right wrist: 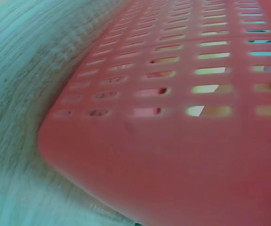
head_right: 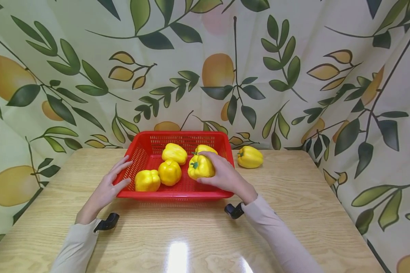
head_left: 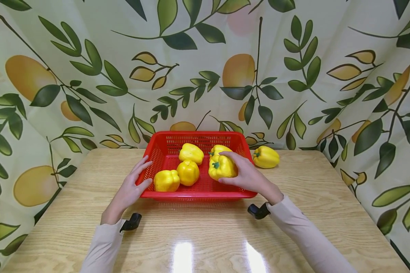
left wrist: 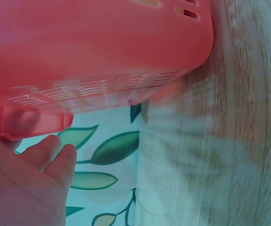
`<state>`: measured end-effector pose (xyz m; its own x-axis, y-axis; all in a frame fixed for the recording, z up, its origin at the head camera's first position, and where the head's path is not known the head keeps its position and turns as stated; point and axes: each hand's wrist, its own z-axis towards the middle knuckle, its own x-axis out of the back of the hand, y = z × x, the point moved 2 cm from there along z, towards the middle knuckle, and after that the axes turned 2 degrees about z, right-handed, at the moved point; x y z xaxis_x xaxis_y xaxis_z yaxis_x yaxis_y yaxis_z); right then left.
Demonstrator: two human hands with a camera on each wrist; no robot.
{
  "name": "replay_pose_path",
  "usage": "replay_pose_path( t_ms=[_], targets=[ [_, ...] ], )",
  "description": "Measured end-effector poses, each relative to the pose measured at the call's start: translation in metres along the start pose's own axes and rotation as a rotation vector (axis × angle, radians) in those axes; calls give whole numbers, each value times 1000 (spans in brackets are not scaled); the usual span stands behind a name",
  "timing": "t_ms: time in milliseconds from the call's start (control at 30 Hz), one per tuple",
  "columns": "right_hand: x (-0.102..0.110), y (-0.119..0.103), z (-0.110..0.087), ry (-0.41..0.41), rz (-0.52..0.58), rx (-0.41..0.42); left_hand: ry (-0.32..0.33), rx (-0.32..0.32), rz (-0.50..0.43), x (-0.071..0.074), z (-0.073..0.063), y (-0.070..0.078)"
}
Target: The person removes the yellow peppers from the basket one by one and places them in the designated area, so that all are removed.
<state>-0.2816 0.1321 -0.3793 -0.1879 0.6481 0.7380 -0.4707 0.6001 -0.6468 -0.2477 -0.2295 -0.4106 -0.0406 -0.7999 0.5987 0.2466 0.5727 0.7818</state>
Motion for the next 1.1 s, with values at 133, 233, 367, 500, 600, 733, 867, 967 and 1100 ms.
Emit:
replay_pose_path(
  t_ms=[133,233,367,500,600,733,867,967,1100],
  targets=[
    [4,-3,-3,15,11,5,0,2,-1,0,0,0],
    [6,-4,-4,25,20,7,3,-4,4,0,0,-1],
    [11,-5,-7,44,26,15,8,-18,11,-1,0,-1],
    [16,-6,-10,67,26,29,11,-25,14,-1,0,-1],
    [20,-6,-14,79,30,37,11,-24,14,-1,0,-1],
    [25,-6,-19,87,30,47,8,-20,8,-1,-1,-1],
    [30,-5,-22,94,17,47,7,-18,8,0,-1,-1],
    [34,-5,-23,102,15,48,7,-17,11,0,0,-1],
    [38,-4,-25,119,7,53,7,-21,12,0,0,-1]
  ],
)
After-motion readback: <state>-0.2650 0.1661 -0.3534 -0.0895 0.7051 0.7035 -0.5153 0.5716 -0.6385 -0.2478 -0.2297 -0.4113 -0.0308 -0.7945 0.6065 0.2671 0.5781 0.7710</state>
